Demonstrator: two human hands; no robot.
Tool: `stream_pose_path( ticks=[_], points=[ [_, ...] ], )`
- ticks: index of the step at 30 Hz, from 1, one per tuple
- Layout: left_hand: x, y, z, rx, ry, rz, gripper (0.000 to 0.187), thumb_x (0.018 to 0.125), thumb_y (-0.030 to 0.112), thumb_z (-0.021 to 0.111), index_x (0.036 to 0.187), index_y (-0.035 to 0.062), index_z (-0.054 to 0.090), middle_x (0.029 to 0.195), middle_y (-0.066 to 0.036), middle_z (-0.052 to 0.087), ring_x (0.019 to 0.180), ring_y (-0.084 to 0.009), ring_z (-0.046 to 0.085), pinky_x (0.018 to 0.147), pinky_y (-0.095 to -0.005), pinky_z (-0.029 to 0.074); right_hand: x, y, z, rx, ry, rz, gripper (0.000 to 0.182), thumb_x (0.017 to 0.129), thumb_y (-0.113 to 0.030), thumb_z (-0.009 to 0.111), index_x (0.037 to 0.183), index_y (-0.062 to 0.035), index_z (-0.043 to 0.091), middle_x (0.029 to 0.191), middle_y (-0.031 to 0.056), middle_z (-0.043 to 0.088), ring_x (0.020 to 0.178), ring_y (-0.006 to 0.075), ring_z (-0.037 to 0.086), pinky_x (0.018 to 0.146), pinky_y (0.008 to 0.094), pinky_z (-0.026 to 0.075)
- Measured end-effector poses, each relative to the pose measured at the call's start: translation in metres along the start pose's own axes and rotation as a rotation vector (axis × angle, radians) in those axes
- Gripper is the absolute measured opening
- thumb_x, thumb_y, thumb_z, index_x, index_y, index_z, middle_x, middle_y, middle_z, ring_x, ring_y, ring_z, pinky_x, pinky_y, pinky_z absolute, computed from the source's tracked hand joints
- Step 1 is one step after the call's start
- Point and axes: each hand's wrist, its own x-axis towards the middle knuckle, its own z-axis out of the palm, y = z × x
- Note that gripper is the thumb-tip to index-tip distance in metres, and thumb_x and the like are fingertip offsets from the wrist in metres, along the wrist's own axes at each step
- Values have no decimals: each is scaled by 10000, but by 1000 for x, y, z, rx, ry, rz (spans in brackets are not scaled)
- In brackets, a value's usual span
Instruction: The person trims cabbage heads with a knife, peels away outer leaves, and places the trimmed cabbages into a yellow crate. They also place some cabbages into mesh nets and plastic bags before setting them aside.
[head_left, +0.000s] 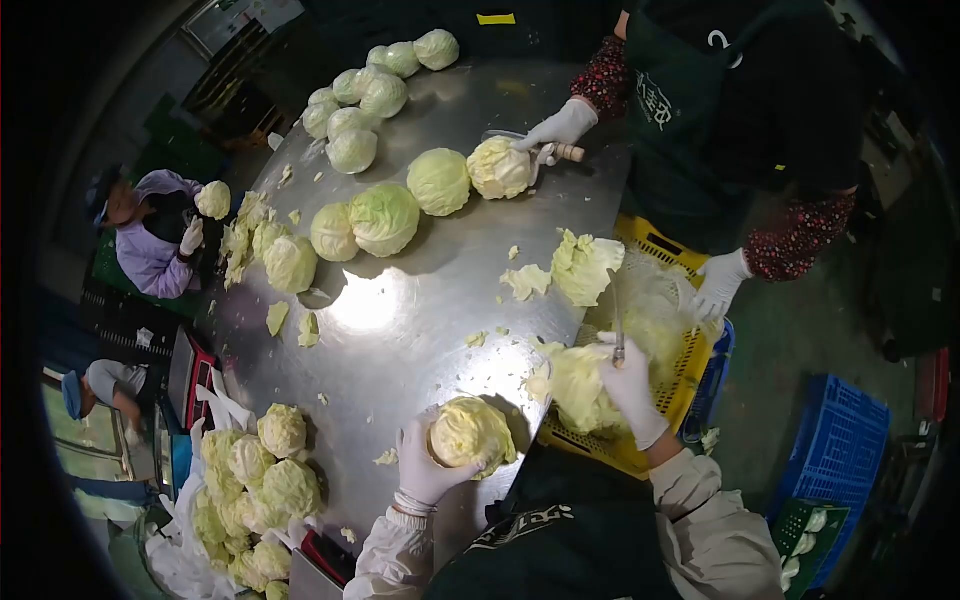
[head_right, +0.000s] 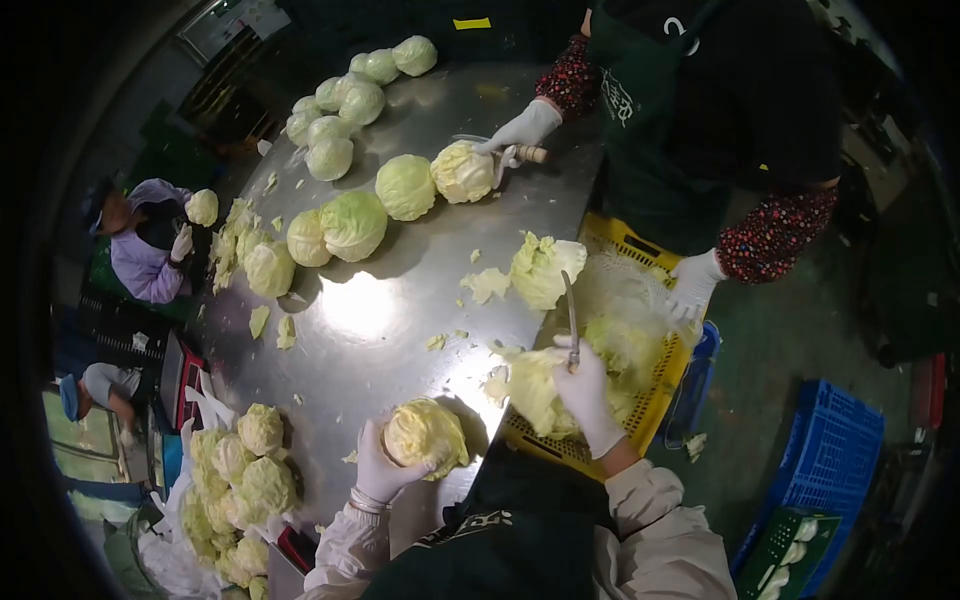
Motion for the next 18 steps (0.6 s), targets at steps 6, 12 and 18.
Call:
stream_pose_path(
  ticks=[6,12,18],
  points=[
    [-22,15,-9,170,12,83,828,575,421,956,1197,34,570,1246,-191,610,1164,-373,567,1031,-476,429,-41,-78,30,-556,-226,-360,565,866,-190,730,1387,-58,556,1172,135,703,685,207,645,656,343,528],
    [-78,-17,-1,360,2,353,824,634,400,919,1267,75,504,1487,-282,444,1362,-501,426,1116,-594,335,-72,-91,88,-420,-893,-327,621,854,-412,793,1283,-10,593,1118,173,668,1024,284,673,849,357,544],
    [-86,-11,20,81,70,266,978,573,324,992,1299,73,387,1508,-347,317,1378,-506,402,1131,-564,367,-56,-75,105,-312,-963,15,456,919,-288,748,1232,19,618,1025,114,669,911,214,667,786,325,545]
  ],
)
